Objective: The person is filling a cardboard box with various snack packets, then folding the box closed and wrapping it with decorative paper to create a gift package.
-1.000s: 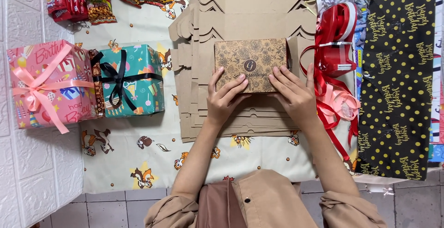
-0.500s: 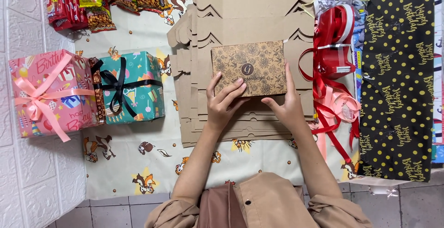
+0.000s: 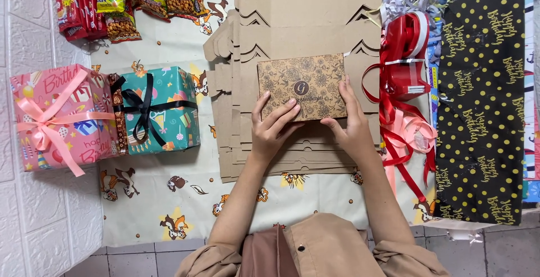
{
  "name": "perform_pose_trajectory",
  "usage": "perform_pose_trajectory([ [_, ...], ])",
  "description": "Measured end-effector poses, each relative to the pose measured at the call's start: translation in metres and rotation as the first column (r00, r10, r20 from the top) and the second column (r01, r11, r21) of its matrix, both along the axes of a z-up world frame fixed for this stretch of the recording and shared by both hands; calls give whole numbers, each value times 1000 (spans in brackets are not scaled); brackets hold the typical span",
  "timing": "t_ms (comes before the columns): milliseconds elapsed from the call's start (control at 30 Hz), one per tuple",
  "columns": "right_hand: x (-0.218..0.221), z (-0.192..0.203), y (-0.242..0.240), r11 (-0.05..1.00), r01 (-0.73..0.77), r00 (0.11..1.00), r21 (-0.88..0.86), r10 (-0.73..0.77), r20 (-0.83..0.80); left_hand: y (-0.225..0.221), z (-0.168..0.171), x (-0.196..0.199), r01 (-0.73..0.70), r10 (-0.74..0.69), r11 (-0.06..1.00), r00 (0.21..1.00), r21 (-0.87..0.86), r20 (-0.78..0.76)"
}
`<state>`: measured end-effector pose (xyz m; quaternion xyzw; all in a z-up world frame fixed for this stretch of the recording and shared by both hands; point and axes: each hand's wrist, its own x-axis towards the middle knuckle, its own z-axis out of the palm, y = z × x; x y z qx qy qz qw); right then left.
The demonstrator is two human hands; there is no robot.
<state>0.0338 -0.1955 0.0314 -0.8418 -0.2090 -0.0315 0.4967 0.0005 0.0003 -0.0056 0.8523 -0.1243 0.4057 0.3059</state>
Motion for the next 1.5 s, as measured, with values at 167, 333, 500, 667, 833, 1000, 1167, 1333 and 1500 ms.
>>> perform_pose_trajectory([
  [167,31,7,-15,991,40,998,130,-45,40,0,4,-8,-9,12,1000,993,26,-120],
  [333,67,26,-12,981,145,977,127,-163,140,-6,7,-7,-51,62,995,988,80,-139],
  [500,98,12,-9,991,126,986,52,-131,108,-9,20,-5,-76,97,987,984,143,-146],
  [667,94,14,-10,989,151,966,8,-149,212,-14,20,-3,-71,93,988,981,134,-168],
  [833,76,20,-9,983,175,964,62,-184,192,-16,13,-3,-71,89,992,977,103,-192],
  [1000,66,19,-14,992,122,982,37,-126,144,-16,14,-3,-70,87,994,976,88,-199],
  [1167,69,13,-24,995,74,977,-72,-58,205,-16,16,-3,-68,81,995,975,68,-206],
  [1333,64,18,-30,983,39,970,-181,6,243,-16,13,-3,-69,81,996,975,65,-205],
  [1500,64,14,-27,972,94,967,-216,-38,252,-17,15,-3,-72,85,995,976,74,-202],
])
